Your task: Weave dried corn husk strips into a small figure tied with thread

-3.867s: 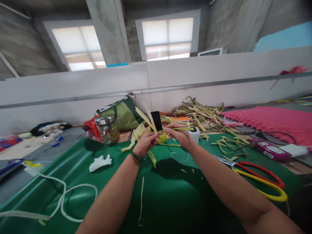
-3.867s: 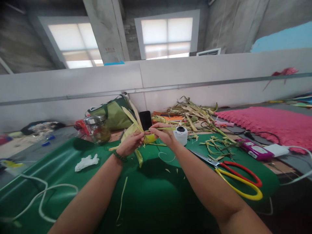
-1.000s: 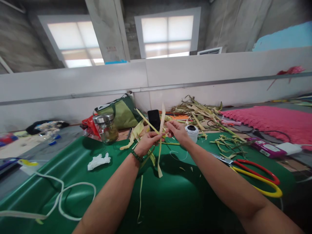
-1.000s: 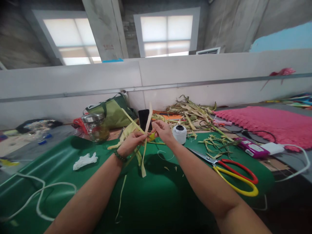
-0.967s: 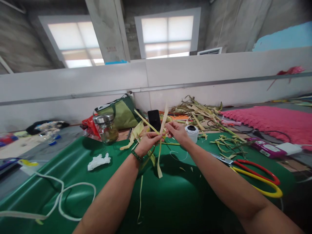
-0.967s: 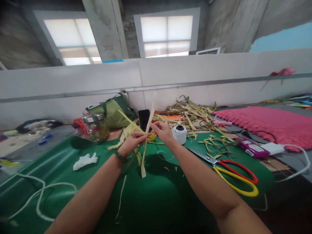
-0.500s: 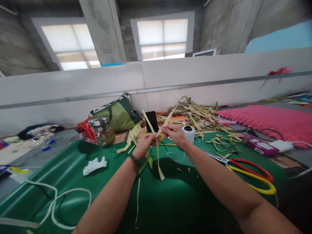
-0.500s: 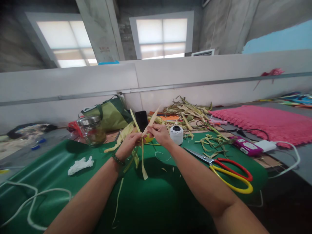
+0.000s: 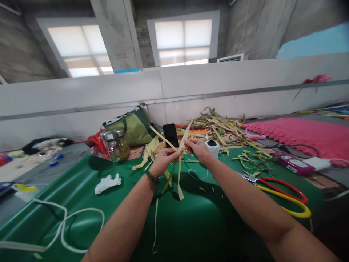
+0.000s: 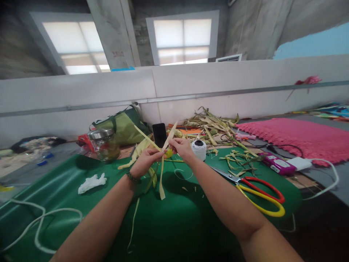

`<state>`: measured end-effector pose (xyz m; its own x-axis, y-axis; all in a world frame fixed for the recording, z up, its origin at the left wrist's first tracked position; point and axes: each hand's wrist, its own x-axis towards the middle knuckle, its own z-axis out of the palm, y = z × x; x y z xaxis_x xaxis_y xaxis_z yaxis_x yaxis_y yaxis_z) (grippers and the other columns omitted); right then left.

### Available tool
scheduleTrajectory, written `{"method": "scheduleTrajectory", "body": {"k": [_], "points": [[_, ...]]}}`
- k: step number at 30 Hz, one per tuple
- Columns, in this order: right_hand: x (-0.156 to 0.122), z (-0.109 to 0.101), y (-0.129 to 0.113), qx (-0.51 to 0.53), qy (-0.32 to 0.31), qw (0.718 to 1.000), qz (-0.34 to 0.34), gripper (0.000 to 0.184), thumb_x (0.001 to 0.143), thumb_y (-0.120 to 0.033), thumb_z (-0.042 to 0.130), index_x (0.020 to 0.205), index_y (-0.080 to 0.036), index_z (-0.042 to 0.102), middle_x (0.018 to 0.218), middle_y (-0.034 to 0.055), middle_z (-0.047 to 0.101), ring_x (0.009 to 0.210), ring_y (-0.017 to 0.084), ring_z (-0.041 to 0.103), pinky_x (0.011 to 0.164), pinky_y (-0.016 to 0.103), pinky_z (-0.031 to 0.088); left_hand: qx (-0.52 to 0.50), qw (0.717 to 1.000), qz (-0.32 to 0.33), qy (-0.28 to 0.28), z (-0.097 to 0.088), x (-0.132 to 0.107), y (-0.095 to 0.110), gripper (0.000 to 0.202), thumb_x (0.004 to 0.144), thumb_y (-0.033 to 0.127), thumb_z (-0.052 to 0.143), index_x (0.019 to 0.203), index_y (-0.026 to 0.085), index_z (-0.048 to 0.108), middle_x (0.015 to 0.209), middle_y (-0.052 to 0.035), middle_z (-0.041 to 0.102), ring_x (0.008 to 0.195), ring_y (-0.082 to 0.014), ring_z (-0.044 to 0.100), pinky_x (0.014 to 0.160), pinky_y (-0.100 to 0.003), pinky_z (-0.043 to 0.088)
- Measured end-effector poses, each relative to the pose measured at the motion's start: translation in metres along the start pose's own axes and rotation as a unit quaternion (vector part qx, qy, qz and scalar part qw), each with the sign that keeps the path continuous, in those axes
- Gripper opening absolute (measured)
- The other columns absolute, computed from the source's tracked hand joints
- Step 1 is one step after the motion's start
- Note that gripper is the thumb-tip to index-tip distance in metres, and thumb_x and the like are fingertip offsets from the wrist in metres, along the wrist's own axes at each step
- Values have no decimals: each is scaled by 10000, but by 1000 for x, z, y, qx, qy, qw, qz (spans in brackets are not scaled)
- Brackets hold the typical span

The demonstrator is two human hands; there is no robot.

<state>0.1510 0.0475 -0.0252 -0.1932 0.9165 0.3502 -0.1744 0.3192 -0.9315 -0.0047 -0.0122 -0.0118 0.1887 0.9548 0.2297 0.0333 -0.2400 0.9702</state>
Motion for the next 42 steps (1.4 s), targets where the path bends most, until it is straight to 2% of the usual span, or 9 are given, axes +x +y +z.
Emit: {"method": "scheduleTrajectory", "body": {"k": [2, 5, 9, 12, 21, 24, 30, 35, 42], "points": [[0, -1, 0, -20, 18, 1000, -4, 432, 622, -574, 690, 540, -172, 559, 475, -36, 503, 366, 56, 390, 360, 209, 309, 11, 1000, 11, 0, 0, 0, 0, 376, 576, 493, 774, 585, 126, 694, 542, -3, 586, 532, -85, 462, 544, -220, 385], [-4, 2, -2, -65, 16, 998, -22, 445, 659, -593, 658, 538, -179, 548, 450, -39, 481, 371, 70, 404, 376, 217, 317, -19, 997, 20, 71, -2, 3, -3, 385, 548, 497, 785, 661, 134, 724, 557, 6, 594, 528, -83, 469, 521, -215, 374], [-10, 10, -1, -101, -111, 988, -20, 343, 617, -489, 724, 650, -163, 625, 549, -18, 575, 490, 97, 495, 486, 230, 403, -72, 987, 19, 142, -6, 6, -7, 442, 495, 474, 824, 776, 144, 740, 669, -14, 658, 588, -102, 546, 549, -216, 425], [-11, 8, -3, -138, -160, 976, -45, 296, 664, -449, 672, 660, -156, 633, 552, -27, 550, 507, 93, 460, 493, 225, 368, -104, 986, 2, 128, -8, 7, -8, 490, 478, 448, 847, 838, 135, 736, 690, -25, 679, 617, -110, 579, 604, -228, 469], [-4, -12, -8, -360, -35, 911, -200, 151, 815, -246, 517, 760, -184, 643, 693, 16, 629, 648, 146, 535, 634, 261, 392, -119, 981, -136, -69, -17, 4, -6, 245, 540, 228, 824, 733, 114, 723, 814, -96, 740, 709, -151, 657, 712, -257, 509], [-4, -8, -4, -356, -39, 906, -226, 151, 825, -257, 533, 790, -193, 665, 789, 39, 676, 738, 171, 585, 715, 286, 426, -148, 967, -182, -104, -18, 4, -5, 240, 673, 326, 716, 783, 113, 735, 830, -128, 743, 751, -192, 680, 716, -283, 520], [-5, -1, 1, -351, -51, 908, -224, 142, 823, -241, 553, 773, -210, 683, 810, 38, 694, 773, 173, 598, 738, 286, 434, -139, 965, -190, -119, -15, 3, -6, 266, 690, 367, 716, 802, 126, 724, 783, -111, 736, 722, -176, 675, 710, -263, 508], [-3, -2, 6, -350, -57, 917, -182, 129, 815, -237, 559, 778, -204, 678, 764, 23, 683, 704, 160, 586, 675, 273, 422, -167, 959, -197, -112, -12, 2, 0, 526, 713, 626, 621, 780, 117, 734, 775, -133, 736, 689, -171, 666, 674, -255, 514], [-5, -2, 1, -363, 17, 905, -221, 100, 799, -249, 576, 760, -197, 653, 799, 53, 666, 786, 197, 570, 738, 315, 410, -119, 977, -160, -75, -11, 3, -10, 347, 574, 349, 841, 794, 105, 730, 740, -91, 728, 631, -130, 641, 644, -235, 510]]}}
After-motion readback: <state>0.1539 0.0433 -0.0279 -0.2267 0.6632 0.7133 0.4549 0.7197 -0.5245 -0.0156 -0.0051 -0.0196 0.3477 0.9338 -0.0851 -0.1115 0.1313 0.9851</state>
